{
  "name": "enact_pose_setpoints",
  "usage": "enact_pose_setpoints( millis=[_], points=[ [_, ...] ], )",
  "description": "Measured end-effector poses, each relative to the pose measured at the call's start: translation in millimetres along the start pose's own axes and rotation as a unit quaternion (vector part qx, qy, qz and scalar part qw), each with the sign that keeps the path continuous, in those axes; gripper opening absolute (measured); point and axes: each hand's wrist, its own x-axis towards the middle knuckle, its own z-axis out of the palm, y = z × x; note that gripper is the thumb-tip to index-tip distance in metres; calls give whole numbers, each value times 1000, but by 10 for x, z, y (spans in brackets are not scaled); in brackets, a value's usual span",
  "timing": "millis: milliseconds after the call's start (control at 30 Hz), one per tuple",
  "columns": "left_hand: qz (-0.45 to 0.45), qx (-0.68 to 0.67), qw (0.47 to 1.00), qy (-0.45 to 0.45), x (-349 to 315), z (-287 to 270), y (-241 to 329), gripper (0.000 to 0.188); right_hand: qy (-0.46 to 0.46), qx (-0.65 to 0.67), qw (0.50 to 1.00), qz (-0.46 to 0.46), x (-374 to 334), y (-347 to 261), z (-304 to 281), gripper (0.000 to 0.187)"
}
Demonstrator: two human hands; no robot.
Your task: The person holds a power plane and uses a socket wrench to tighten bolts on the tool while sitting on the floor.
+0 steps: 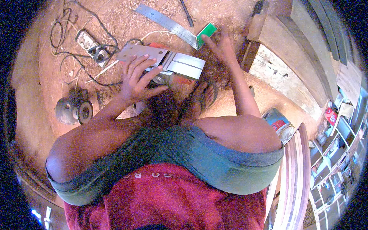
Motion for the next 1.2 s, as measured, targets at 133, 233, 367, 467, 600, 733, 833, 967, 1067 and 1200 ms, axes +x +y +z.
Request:
enact_pose_setpoints(
  millis=[133,233,367,467,600,733,833,967,1067,1200],
  points=[
    [1,4,1000,-22,-133,-23,9,66,117,-254,953,-121,185,47,178,79],
    [-2,1,1000,-21,-186,-30,29,62,86,-173,976,-101,152,60,157,73],
    [-1,-3,999,-32,-155,-8,19,60,64,0,995,-78,-79,157,71,64],
    [17,-13,999,-28,-126,55,17,60,59,22,996,-69,-76,237,106,66],
    [56,-34,997,-38,53,30,69,63,106,-108,971,-184,89,146,197,71],
    [106,-79,989,-69,545,95,261,63,121,-180,957,-193,230,106,277,73],
    [95,-152,978,-111,806,306,243,52,78,-190,966,-157,336,212,212,71],
    [69,-253,923,-283,1071,333,64,47,98,-196,947,-237,389,295,247,67],
    [51,-269,891,-362,1195,346,35,48,94,-202,951,-215,434,297,285,67],
    [25,-273,877,-393,1213,340,32,52,111,-236,941,-217,520,349,284,70]
  ],
)
